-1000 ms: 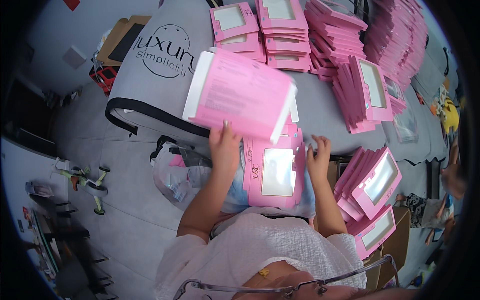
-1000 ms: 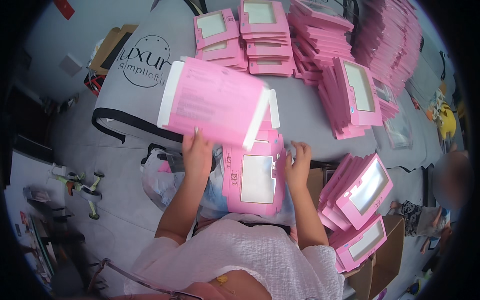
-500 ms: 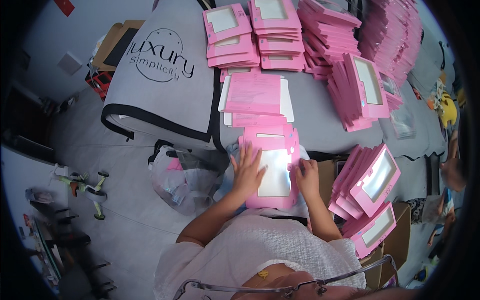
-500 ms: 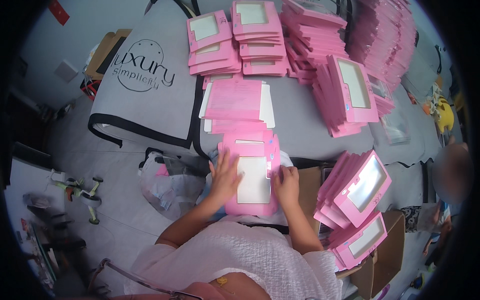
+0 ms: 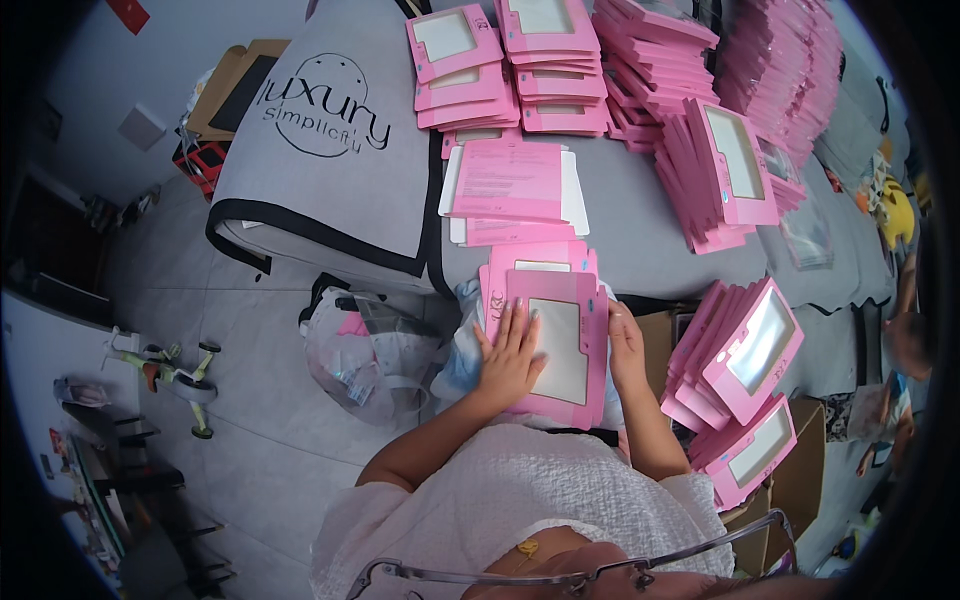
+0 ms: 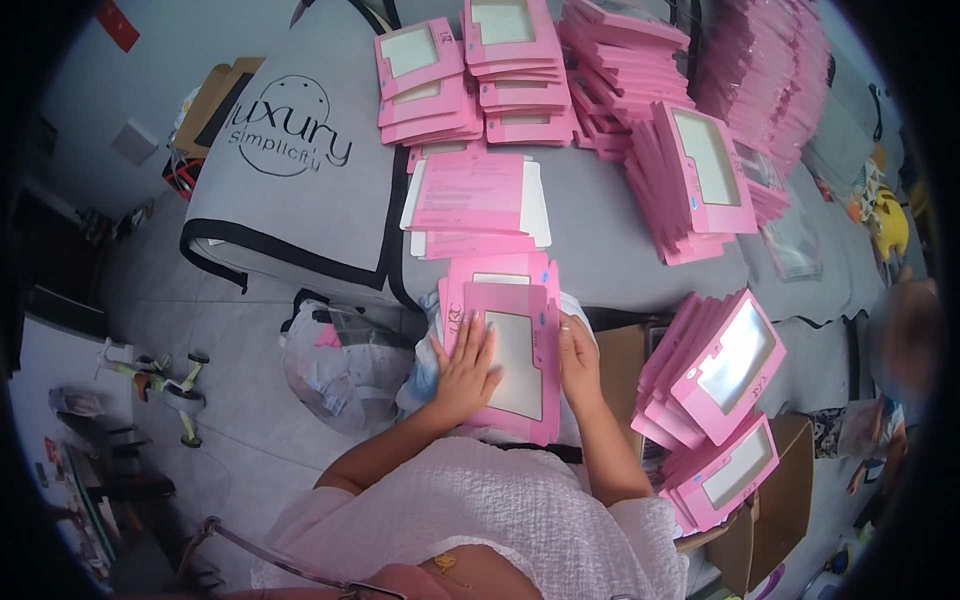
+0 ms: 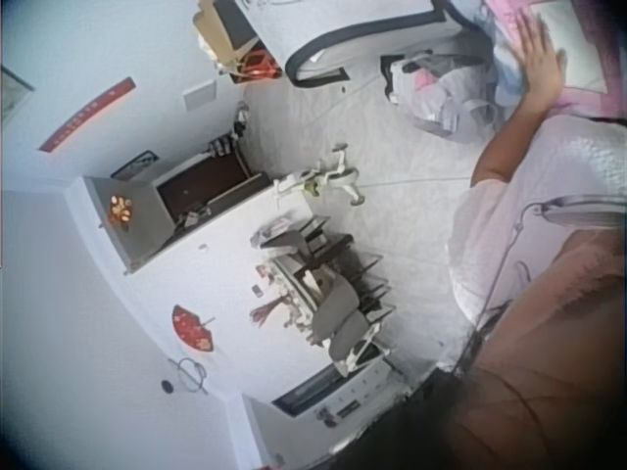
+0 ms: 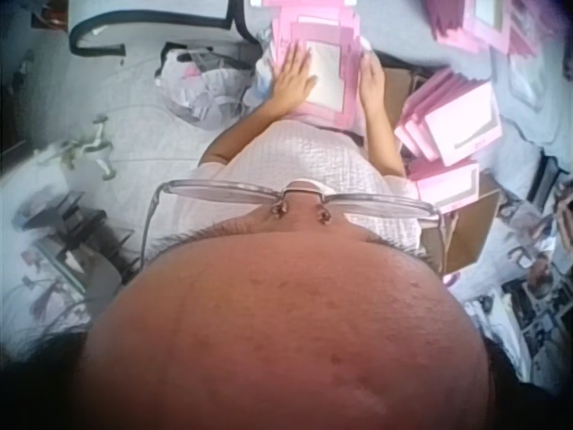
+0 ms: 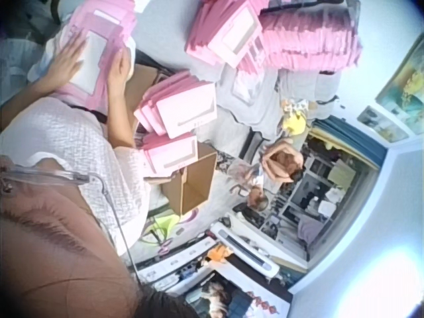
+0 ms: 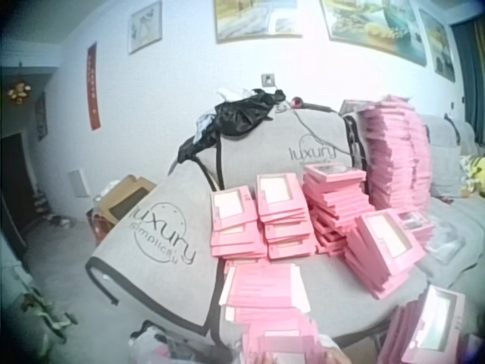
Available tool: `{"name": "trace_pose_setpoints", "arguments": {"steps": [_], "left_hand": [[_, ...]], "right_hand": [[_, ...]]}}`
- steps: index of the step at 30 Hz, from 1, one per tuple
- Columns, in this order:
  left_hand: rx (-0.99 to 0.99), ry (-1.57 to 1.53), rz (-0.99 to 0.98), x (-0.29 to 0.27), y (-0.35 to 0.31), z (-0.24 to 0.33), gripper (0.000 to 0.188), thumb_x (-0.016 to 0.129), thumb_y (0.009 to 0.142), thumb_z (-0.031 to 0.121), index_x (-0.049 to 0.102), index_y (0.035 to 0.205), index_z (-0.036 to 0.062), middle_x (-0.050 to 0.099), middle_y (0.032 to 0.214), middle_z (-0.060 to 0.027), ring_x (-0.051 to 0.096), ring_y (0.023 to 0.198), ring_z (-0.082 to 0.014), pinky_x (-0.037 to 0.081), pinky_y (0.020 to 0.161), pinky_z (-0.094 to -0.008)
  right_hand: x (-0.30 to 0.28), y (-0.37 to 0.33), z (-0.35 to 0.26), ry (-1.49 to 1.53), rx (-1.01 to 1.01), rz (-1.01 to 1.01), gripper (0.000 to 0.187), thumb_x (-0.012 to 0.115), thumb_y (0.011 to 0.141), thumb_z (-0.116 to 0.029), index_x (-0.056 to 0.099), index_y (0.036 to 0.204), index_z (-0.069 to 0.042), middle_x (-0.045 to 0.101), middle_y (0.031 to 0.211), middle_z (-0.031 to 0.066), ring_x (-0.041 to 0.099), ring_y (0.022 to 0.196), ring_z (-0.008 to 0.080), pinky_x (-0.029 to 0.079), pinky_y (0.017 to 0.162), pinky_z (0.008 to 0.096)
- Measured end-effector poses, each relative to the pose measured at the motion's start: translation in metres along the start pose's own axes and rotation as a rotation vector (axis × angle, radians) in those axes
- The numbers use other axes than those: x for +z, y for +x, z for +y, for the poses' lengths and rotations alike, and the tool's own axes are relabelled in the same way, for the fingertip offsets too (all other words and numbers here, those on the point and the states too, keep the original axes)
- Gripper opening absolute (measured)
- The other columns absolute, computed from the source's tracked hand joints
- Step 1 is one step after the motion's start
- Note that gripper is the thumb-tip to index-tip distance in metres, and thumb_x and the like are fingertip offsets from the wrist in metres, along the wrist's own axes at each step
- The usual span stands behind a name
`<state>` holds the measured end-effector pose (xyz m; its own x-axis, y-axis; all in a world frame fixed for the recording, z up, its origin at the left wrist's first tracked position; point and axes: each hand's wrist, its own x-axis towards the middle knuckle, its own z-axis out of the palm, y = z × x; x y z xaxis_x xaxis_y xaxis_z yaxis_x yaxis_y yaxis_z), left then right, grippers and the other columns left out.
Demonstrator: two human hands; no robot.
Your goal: The person assembles pink paper packs by inserting white inserts into pink frames and stacking them on a table. The person repeatedly picks up frames, inserts the white pieces, and places the completed packs into a growing stack.
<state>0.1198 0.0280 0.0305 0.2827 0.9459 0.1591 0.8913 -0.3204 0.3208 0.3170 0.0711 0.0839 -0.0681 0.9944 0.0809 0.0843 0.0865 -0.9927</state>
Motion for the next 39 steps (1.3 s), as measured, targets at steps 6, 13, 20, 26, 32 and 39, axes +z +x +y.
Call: {"name": "trace_pose_setpoints", "arguments": {"steps": [6, 13, 20, 26, 32, 39], "left_hand": [[0.019, -0.890, -0.039, -0.019, 0.012, 0.032, 0.067, 0.033, 0.095, 0.032, 0.005, 0.145, -0.0022, 0.006, 0.152, -0.0229, 0.002, 0.142, -0.0334, 0.002, 0.112, -0.0484], [-0.316, -2.145, -0.023, -0.087, 0.037, 0.041, 0.072, 0.026, 0.094, 0.059, 0.025, 0.141, 0.0046, 0.040, 0.134, -0.0152, 0.044, 0.123, -0.0264, 0.039, 0.102, -0.0379], [-0.164, -2.354, -0.066, -0.090, 0.051, 0.012, 0.074, 0.026, 0.094, 0.060, 0.027, 0.141, 0.0040, 0.039, 0.137, -0.0167, 0.044, 0.124, -0.0285, 0.039, 0.102, -0.0426], [-0.377, -2.094, -0.274, -0.086, 0.055, 0.009, 0.067, 0.028, 0.095, 0.057, 0.032, 0.138, 0.0062, 0.045, 0.132, -0.0110, 0.052, 0.117, -0.0229, 0.045, 0.096, -0.0364], [-0.512, -2.155, -0.055, -0.067, 0.034, 0.043, 0.067, 0.022, 0.093, 0.062, 0.034, 0.136, 0.0121, 0.046, 0.129, -0.0073, 0.044, 0.123, -0.0197, 0.039, 0.100, -0.0364], [-0.556, -2.421, -0.261, -0.102, 0.047, 0.020, 0.080, 0.014, 0.090, 0.066, 0.029, 0.141, 0.0057, 0.042, 0.136, -0.0138, 0.043, 0.125, -0.0284, 0.035, 0.104, -0.0443]], "right_hand": [[0.013, 0.036, -0.034, 0.079, -0.294, -0.198, 0.050, 0.028, 0.100, -0.039, 0.055, 0.108, 0.003, 0.052, 0.098, 0.0093, 0.052, 0.090, 0.0186, 0.041, 0.080, 0.0308], [0.044, 0.057, -0.078, -0.358, -0.625, -0.245, 0.033, 0.066, 0.078, -0.021, 0.054, 0.102, -0.001, 0.052, 0.098, 0.0148, 0.050, 0.096, 0.0313, 0.039, 0.086, 0.0382], [0.044, 0.073, -0.096, -0.557, -0.670, -0.280, 0.063, 0.082, 0.061, -0.032, 0.052, 0.109, -0.004, 0.051, 0.104, 0.0147, 0.048, 0.100, 0.0332, 0.038, 0.089, 0.0418], [0.041, 0.080, -0.116, -0.529, -0.259, -0.588, 0.048, 0.085, 0.058, -0.029, 0.057, 0.087, -0.003, 0.056, 0.081, 0.0078, 0.057, 0.074, 0.0252, 0.046, 0.067, 0.0350], [0.048, 0.048, -0.133, -0.731, -0.461, -0.697, 0.039, 0.077, 0.066, -0.038, 0.055, 0.071, -0.006, 0.054, 0.073, 0.0061, 0.057, 0.070, 0.0263, 0.046, 0.063, 0.0356], [0.017, 0.047, -0.115, -0.738, -0.694, -0.896, 0.063, 0.070, 0.061, -0.045, 0.054, 0.107, -0.004, 0.051, 0.107, 0.0127, 0.049, 0.105, 0.0328, 0.038, 0.091, 0.0427]]}}
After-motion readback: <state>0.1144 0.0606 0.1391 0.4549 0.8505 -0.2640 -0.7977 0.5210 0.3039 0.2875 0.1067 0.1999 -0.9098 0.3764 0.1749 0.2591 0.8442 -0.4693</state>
